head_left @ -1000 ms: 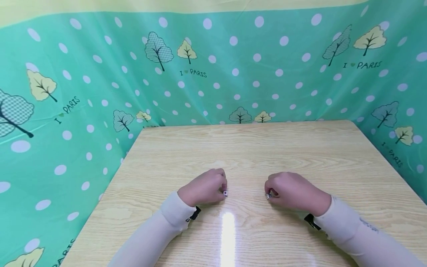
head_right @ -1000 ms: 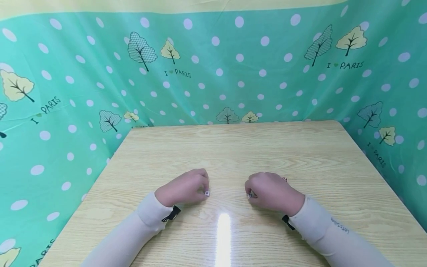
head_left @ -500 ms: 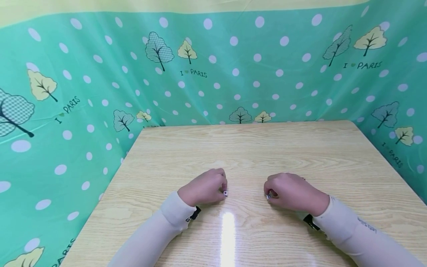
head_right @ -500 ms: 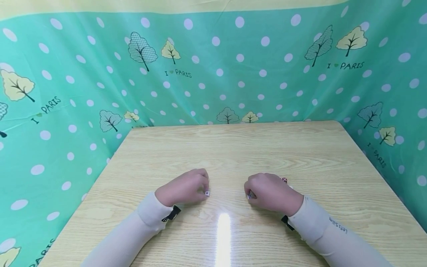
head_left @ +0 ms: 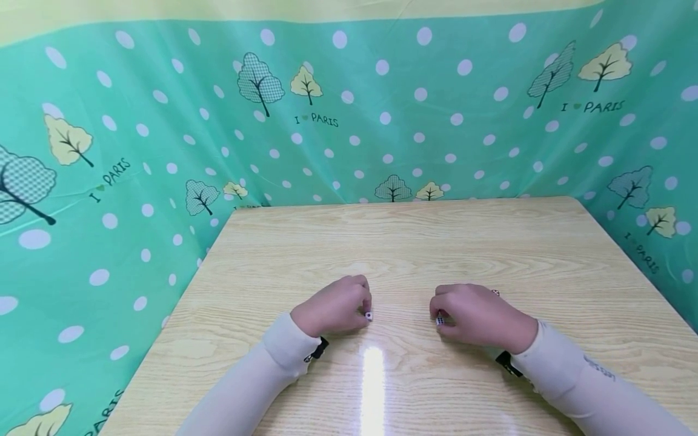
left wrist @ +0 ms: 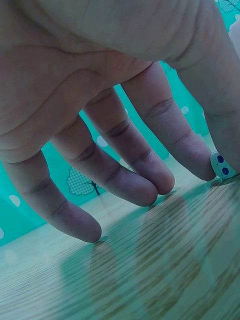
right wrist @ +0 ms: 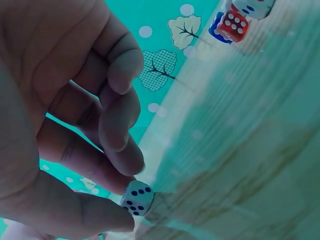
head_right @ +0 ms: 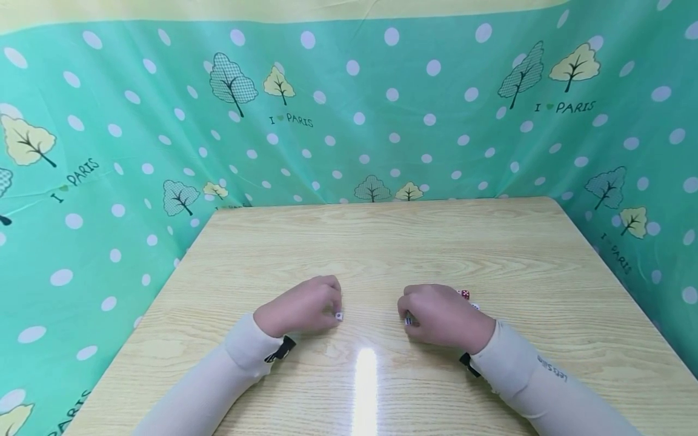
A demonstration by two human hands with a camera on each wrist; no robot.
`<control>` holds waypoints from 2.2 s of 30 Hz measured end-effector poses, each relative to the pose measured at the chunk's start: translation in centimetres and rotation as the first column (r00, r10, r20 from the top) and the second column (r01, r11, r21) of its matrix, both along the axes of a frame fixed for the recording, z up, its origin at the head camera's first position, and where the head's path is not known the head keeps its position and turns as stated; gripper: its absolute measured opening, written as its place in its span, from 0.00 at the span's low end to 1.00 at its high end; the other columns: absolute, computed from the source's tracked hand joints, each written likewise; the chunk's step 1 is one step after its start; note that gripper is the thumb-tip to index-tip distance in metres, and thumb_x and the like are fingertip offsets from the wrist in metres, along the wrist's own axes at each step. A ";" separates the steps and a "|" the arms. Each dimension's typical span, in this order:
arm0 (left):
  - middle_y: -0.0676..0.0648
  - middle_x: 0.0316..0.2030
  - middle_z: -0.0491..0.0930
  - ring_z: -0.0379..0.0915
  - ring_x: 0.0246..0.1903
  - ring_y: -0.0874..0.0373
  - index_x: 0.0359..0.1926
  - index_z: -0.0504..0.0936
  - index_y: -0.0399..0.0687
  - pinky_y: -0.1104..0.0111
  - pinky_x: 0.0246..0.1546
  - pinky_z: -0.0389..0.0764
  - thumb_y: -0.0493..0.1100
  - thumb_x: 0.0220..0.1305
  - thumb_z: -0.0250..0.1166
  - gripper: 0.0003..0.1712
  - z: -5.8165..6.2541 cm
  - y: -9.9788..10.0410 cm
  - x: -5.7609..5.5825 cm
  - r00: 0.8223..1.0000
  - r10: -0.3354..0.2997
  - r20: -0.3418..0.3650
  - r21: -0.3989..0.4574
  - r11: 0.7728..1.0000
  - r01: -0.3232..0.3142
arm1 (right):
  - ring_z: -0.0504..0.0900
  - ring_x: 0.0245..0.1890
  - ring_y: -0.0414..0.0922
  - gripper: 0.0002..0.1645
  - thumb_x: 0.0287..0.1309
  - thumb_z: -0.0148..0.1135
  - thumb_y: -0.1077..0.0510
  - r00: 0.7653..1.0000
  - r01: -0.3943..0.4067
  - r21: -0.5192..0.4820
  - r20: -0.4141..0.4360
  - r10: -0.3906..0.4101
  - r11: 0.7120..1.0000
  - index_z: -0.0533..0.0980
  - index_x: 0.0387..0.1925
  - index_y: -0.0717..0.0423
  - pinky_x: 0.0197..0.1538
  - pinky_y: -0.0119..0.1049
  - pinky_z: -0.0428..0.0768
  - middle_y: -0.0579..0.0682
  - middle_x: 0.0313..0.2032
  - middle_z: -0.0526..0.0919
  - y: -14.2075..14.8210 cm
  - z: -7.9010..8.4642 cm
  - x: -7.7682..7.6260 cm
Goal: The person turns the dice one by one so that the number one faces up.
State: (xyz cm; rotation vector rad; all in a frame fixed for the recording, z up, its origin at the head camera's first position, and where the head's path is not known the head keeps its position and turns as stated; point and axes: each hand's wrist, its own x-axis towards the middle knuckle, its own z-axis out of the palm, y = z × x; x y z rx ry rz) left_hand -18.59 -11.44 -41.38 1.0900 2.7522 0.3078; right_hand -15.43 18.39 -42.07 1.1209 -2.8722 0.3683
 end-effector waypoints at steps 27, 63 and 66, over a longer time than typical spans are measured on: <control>0.56 0.40 0.78 0.73 0.41 0.62 0.30 0.89 0.54 0.69 0.48 0.79 0.43 0.61 0.73 0.03 0.0 0.0 0.0 1.000 -0.002 0.005 0.006 1.000 0.002 | 0.70 0.24 0.30 0.11 0.54 0.72 0.60 0.999 0.018 -0.007 0.046 -0.018 1.000 0.80 0.26 0.39 0.30 0.27 0.73 0.30 0.24 0.75 0.2 0.2 -0.1; 0.55 0.41 0.78 0.73 0.41 0.61 0.30 0.88 0.53 0.69 0.48 0.79 0.43 0.62 0.73 0.03 0.0 -0.1 -0.1 1.000 -0.006 0.009 0.013 1.000 0.006 | 0.74 0.24 0.32 0.12 0.58 0.72 0.61 0.941 -0.016 -0.168 0.332 0.072 0.986 0.81 0.28 0.38 0.32 0.29 0.77 0.33 0.23 0.78 1.5 -0.9 -1.9; 0.55 0.41 0.78 0.73 0.41 0.62 0.30 0.88 0.53 0.69 0.48 0.79 0.43 0.62 0.73 0.04 -0.1 0.0 -0.1 1.000 -0.005 0.009 0.013 1.000 0.004 | 0.74 0.25 0.32 0.11 0.56 0.72 0.60 0.950 -0.014 -0.142 0.308 0.058 0.990 0.81 0.28 0.38 0.32 0.29 0.76 0.33 0.24 0.77 1.4 -0.6 -1.6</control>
